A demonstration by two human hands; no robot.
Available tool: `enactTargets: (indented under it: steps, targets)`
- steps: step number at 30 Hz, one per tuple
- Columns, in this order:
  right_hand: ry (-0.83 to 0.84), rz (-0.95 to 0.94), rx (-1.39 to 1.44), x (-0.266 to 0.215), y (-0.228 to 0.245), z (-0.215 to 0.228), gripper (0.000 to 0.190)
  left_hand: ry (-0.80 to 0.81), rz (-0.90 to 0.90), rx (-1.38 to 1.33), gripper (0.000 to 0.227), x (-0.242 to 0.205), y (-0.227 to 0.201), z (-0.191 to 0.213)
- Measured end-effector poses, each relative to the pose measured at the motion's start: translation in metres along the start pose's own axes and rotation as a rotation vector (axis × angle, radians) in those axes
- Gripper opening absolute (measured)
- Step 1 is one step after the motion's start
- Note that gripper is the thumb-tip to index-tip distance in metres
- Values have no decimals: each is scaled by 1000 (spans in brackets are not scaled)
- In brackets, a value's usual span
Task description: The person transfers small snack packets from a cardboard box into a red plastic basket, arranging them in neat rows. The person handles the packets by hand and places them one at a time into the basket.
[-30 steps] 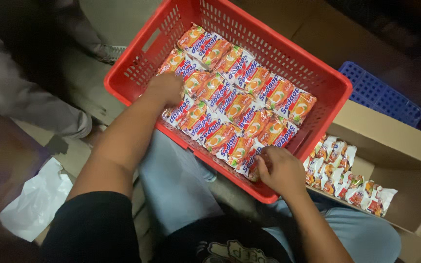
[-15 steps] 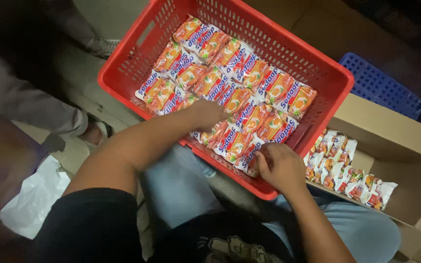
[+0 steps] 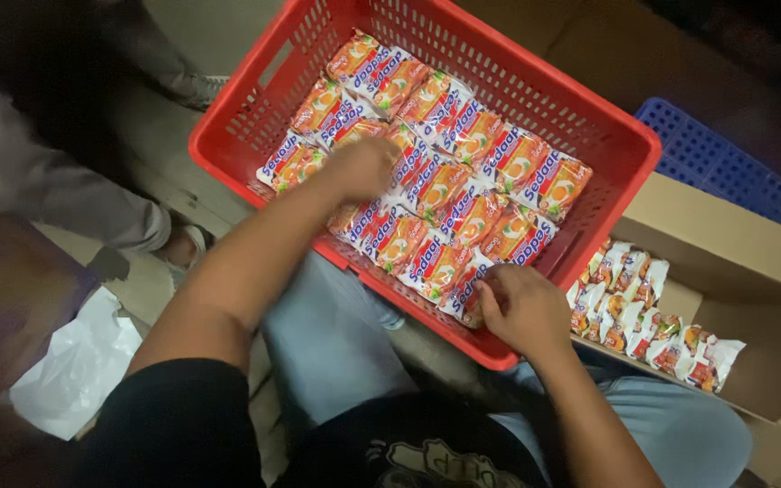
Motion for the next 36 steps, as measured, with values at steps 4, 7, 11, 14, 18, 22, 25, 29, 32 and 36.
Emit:
enactTargets:
  steps: [4, 7, 11, 14, 18, 22, 25, 29, 32, 36]
  targets:
    - [21, -22, 64, 3, 6, 1, 27, -198, 257, 260, 62, 18, 94, 25]
    - [-51, 15, -50, 0, 1, -1, 27, -37, 499, 210, 98, 22, 171, -13]
    - [-25, -10, 7, -2, -4, -5, 29, -40, 459, 232, 74, 27, 198, -39]
    - [-9, -4, 7, 0, -2, -4, 31, -77, 470, 229, 62, 27, 212, -47]
    - [-4, -8, 8, 1, 0, -2, 33, -67, 460, 188, 57, 33, 247, -67]
    - [-102, -14, 124, -3, -10, 0, 22, -44, 478, 141, 63, 12, 173, -20]
    - [-302, -127, 801, -14, -45, 9, 7, -49, 505, 171, 71, 12, 122, 6]
    - [-459, -465, 1031, -43, -134, 38, 17, -187, 238, 96, 57, 25, 26, 23]
    - [-594, -686, 1028, -74, -203, 57, 20, -229, 56, -75, 50, 14, -54, 2]
    - [-723, -814, 862, -107, -298, 69, 10, -133, -88, -313, 39, -33, -160, -45]
Point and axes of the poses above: each hand's wrist, its own x-axis towards the middle knuckle, its own z-axis out of the back of the hand, y = z × x, the point moved 5 cm from there along x, towards the middle knuckle, and after that the axes turned 14 degrees about -y, right-handed, at the moved point
